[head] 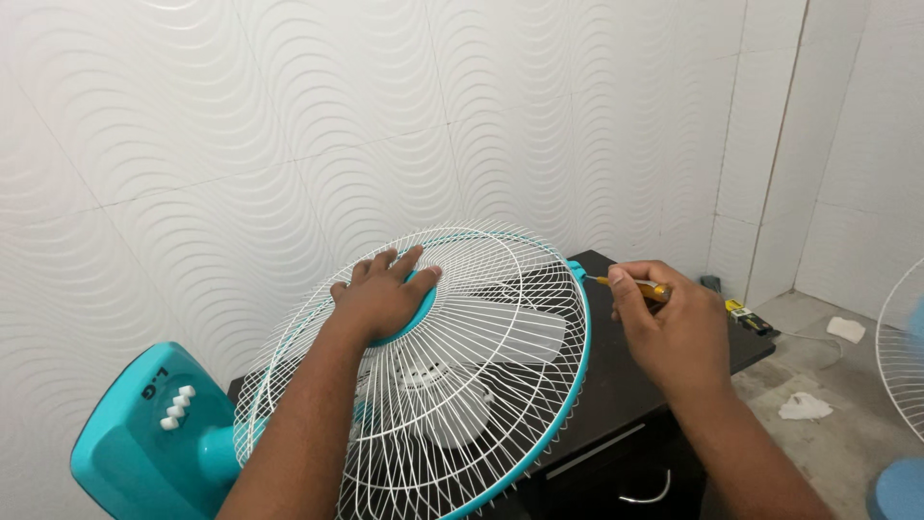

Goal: The person uses a screwdriver to loosen and remove the screws holding the front grill of a teal LG table fan. They then detach the outer ring and remove the inner grill from the fan assembly.

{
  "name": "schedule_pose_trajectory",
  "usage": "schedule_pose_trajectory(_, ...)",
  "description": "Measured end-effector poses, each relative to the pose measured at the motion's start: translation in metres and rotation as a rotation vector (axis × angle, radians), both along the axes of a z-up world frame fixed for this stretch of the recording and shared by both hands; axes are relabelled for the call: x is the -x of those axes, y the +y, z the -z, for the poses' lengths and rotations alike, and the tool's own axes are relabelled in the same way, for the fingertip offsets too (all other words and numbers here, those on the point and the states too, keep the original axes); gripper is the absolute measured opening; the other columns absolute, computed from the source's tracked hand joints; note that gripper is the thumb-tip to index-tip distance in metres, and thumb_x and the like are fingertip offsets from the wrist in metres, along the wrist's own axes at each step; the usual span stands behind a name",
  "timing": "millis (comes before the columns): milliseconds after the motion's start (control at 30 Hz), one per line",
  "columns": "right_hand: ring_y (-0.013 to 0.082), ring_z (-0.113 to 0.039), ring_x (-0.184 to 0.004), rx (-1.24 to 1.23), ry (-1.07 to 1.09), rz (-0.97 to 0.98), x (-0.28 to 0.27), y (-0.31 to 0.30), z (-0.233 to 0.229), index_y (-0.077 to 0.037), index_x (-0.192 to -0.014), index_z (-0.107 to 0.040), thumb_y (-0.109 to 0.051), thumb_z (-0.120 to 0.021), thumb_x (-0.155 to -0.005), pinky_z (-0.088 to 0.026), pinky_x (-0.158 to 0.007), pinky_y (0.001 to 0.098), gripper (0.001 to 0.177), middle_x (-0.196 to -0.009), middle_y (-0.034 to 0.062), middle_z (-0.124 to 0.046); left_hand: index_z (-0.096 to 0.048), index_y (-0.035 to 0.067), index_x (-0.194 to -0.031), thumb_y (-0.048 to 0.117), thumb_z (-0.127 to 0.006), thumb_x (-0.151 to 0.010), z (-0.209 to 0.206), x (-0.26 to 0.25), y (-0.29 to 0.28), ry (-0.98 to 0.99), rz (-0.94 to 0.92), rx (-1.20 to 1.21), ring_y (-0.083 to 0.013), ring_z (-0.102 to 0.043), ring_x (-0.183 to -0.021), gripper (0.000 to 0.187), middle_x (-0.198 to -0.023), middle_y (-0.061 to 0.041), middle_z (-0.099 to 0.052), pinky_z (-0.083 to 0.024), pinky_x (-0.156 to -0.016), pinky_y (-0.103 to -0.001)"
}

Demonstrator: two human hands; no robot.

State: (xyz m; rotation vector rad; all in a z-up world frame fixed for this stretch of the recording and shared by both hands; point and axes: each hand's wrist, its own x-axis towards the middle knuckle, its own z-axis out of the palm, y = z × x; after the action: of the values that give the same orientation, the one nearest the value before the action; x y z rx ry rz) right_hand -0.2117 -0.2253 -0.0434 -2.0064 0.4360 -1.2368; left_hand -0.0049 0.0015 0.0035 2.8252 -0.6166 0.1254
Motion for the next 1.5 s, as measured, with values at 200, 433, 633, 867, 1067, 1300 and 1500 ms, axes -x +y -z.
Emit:
schedule_pose_trajectory(200, 0.0141, -0.073, -0.065, -0.028, -0.054, -0.039, -0.002, 0.001, 0.015, -0.007, -0.113, -0.074, -0.024, -0.069, -0.095, -0.054, -0.059, 0.0308, 0.025, -0.074, 0.0069, -0.076, -0.026, 0.04, -0.161, 0.07, -0.031, -0.093, 0.003, -0.002, -0.001, 0.007, -0.013, 0.003, -0.0349, -0.01, -0.158, 0.074, -0.171, -0.004, -0.016, -0.008, -0.12, -0.071)
schedule_pose_trajectory(433, 0.0302, -0.072, -0.09, 0.256, -0.027, -0.023, 0.005, 0.004, 0.022, -0.008, -0.109, -0.075, -0.021, -0.071, -0.089, -0.054, -0.079, 0.0386, 0.024, -0.102, 0.0116, -0.075, -0.026, 0.041, -0.161, 0.07, -0.032, -0.093, 0.0, 0.0, -0.003, 0.006, -0.009, -0.01, -0.0344, -0.011, -0.158, 0.074, -0.171, -0.003, -0.017, -0.008, -0.12, -0.071)
schedule_pose_trajectory(633, 0.0292, -0.073, -0.089, 0.26, -0.052, -0.023, 0.005, 0.006, 0.019, -0.005, -0.108, -0.074, -0.02, -0.07, -0.089, -0.055, -0.08, 0.0376, 0.025, -0.1, 0.0141, -0.076, -0.027, 0.039, -0.161, 0.069, -0.032, -0.093, -0.001, 0.004, -0.001, 0.0, -0.01, -0.007, -0.0346, -0.012, -0.158, 0.075, -0.172, -0.003, -0.017, -0.009, -0.121, -0.07)
schedule_pose_trajectory(867, 0.0225, -0.077, -0.086, 0.121, -0.103, 0.005, 0.001, 0.005, 0.026, -0.005, -0.115, -0.074, -0.024, -0.066, -0.098, -0.057, -0.079, 0.0338, 0.027, -0.096, 0.0144, -0.079, -0.024, 0.038, -0.161, 0.069, -0.031, -0.093, -0.002, 0.004, -0.001, 0.002, -0.011, -0.021, -0.0338, -0.011, -0.158, 0.075, -0.171, -0.003, -0.015, -0.009, -0.121, -0.07)
schedule_pose_trajectory(1067, 0.0228, -0.079, -0.079, 0.022, 0.047, -0.037, 0.0, 0.001, 0.028, -0.007, -0.115, -0.073, -0.024, -0.068, -0.093, -0.058, -0.072, 0.0335, 0.029, -0.089, 0.0131, -0.079, -0.025, 0.039, -0.162, 0.068, -0.031, -0.094, -0.002, 0.003, -0.003, -0.003, -0.024, -0.039, -0.0341, -0.012, -0.158, 0.073, -0.172, -0.002, -0.016, -0.01, -0.121, -0.07)
schedule_pose_trajectory(1300, 0.0217, -0.067, -0.072, 0.206, 0.009, -0.098, 0.006, 0.001, 0.022, -0.011, -0.117, -0.077, -0.019, -0.07, -0.088, -0.052, -0.067, 0.0332, 0.031, -0.088, 0.0107, -0.07, -0.024, 0.039, -0.161, 0.069, -0.029, -0.095, -0.003, 0.006, -0.005, -0.014, -0.019, -0.044, -0.0332, -0.011, -0.158, 0.073, -0.172, -0.003, -0.015, -0.009, -0.121, -0.069)
schedule_pose_trajectory(1500, 0.018, -0.064, -0.066, 0.066, 0.077, -0.08, 0.006, -0.002, 0.014, -0.013, -0.119, -0.078, -0.026, -0.068, -0.094, -0.05, -0.064, 0.0331, 0.03, -0.078, 0.0076, -0.069, -0.024, 0.039, -0.162, 0.069, -0.029, -0.094, -0.005, 0.003, -0.002, -0.004, -0.02, -0.038, -0.0333, -0.01, -0.158, 0.074, -0.172, -0.003, -0.015, -0.01, -0.121, -0.069)
